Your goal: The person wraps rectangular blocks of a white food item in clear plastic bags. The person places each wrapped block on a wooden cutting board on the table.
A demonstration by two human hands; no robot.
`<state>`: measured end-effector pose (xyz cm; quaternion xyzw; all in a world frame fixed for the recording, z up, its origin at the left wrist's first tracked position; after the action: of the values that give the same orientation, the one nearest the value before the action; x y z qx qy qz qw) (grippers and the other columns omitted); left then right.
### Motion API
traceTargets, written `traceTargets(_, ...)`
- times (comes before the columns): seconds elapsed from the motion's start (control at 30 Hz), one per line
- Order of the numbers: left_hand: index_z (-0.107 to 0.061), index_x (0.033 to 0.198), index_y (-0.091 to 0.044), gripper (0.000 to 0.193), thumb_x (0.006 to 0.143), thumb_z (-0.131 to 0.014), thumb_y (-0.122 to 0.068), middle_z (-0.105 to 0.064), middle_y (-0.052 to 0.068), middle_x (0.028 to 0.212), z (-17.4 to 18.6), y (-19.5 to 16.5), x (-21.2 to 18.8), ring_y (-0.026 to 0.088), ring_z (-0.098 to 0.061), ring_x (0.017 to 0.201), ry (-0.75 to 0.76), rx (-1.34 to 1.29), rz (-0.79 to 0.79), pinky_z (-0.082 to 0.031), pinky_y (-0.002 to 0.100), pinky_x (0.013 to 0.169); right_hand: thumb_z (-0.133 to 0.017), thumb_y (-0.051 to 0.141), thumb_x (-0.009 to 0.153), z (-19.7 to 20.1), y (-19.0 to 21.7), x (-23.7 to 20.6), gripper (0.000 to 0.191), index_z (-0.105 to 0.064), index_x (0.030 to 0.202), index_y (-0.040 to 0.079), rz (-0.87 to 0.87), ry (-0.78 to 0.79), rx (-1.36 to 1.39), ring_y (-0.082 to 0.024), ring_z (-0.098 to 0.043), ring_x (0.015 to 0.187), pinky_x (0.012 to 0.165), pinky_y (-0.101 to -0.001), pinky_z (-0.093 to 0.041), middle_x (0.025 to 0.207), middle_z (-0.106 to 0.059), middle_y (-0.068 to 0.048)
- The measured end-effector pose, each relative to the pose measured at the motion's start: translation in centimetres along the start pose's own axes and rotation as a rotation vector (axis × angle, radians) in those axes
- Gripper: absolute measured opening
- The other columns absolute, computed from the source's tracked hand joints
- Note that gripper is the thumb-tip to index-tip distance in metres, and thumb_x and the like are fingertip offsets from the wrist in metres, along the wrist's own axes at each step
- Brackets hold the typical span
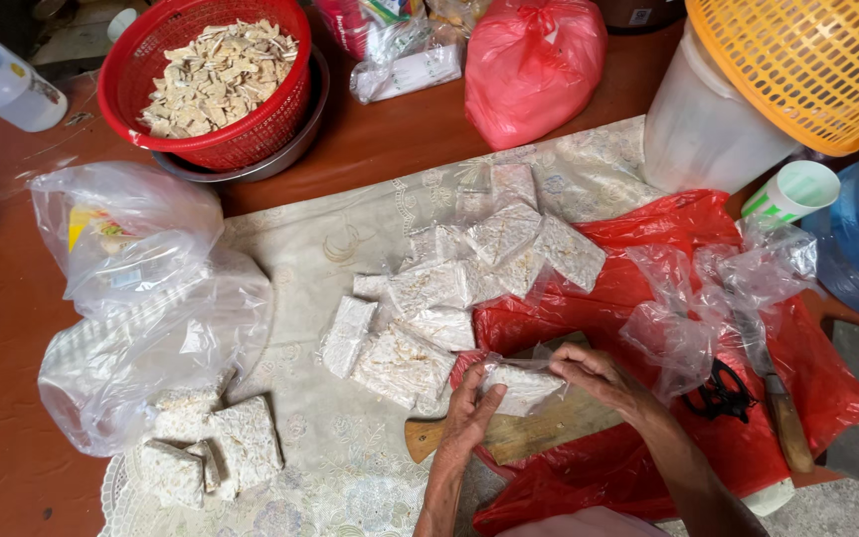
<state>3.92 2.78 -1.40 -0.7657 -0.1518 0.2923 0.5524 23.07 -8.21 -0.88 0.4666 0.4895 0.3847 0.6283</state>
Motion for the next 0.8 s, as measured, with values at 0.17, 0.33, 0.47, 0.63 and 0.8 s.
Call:
traceTargets(0.17, -0.059, 0.131, -0.009, 0.062, 0.08, -0.073, -0.041, -0.065, 0.008, 0.124, -0.9, 0.0, 1.0, 0.024, -0.059, 0.119, -0.087, -0.296, -0.139, -0.041, 0.037, 0.109, -0.053, 0.015, 0.09, -4.0, 2.3, 0.0, 0.035, -0.063, 0.123, 0.006, 0.378, 0.079, 0.183, -0.016, -0.064, 0.085, 0.062, -0.0329, -0.057, 0.101, -0.065, -0.007)
traceTargets(0.33, -0.059, 0.119, -0.007, 0.055, 0.093, -0.052, -0.055, -0.063, 0.006, 0.113, -0.8, 0.6, 1.3, 0.018, -0.059, 0.11, -0.206, -0.34, -0.209, -0.044, 0.032, 0.1, -0.057, 0.008, 0.09, -5.0, 3.2, -2.2, 0.03, -0.062, 0.119, 0.004, 0.397, -0.286, -0.538, -0.023, -0.061, 0.086, 0.07, -0.0389, -0.053, 0.099, -0.059, -0.011)
traceTargets(0.47, -0.059, 0.109, -0.003, 0.064, 0.105, -0.035, -0.062, -0.059, 0.01, 0.1, -0.7, 0.5, 0.0, 0.019, -0.057, 0.096, -0.232, -0.16, -0.334, -0.047, 0.033, 0.089, -0.052, 0.023, 0.1, -5.7, 1.6, -0.7, 0.027, -0.065, 0.119, 0.01, 0.194, -0.118, -0.359, -0.022, -0.061, 0.08, 0.07, -0.0405, -0.054, 0.093, -0.064, -0.007)
traceTargets(0.63, -0.059, 0.11, -0.005, 0.066, 0.103, -0.033, -0.065, -0.059, 0.008, 0.098, -0.4, 0.3, -2.1, 0.018, -0.057, 0.095, -0.25, -0.061, -0.381, -0.047, 0.032, 0.087, -0.056, 0.03, 0.095, -6.3, 0.9, -1.1, 0.034, -0.065, 0.124, 0.014, 0.075, 0.011, -0.153, -0.018, -0.062, 0.077, 0.07, -0.0392, -0.056, 0.089, -0.064, -0.003)
traceTargets(0.8, -0.059, 0.124, -0.002, 0.072, 0.099, -0.041, -0.067, -0.06, 0.016, 0.098, -0.3, 0.1, -4.2, 0.025, -0.057, 0.094, -0.359, 0.095, -0.244, -0.048, 0.039, 0.085, -0.064, 0.026, 0.098, -9.5, 4.1, -1.8, 0.019, -0.063, 0.099, 0.007, 0.396, -0.027, -0.508, -0.02, -0.064, 0.082, 0.074, -0.039, -0.053, 0.091, -0.062, -0.005)
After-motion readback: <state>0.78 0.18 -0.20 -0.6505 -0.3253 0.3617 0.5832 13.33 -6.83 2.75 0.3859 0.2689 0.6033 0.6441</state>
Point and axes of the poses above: each hand's wrist, its own x-axis towards the middle knuckle, its own z-axis out of the back of the hand, y = z × x, the point moved 5 cm from there along x, towards the middle knuckle
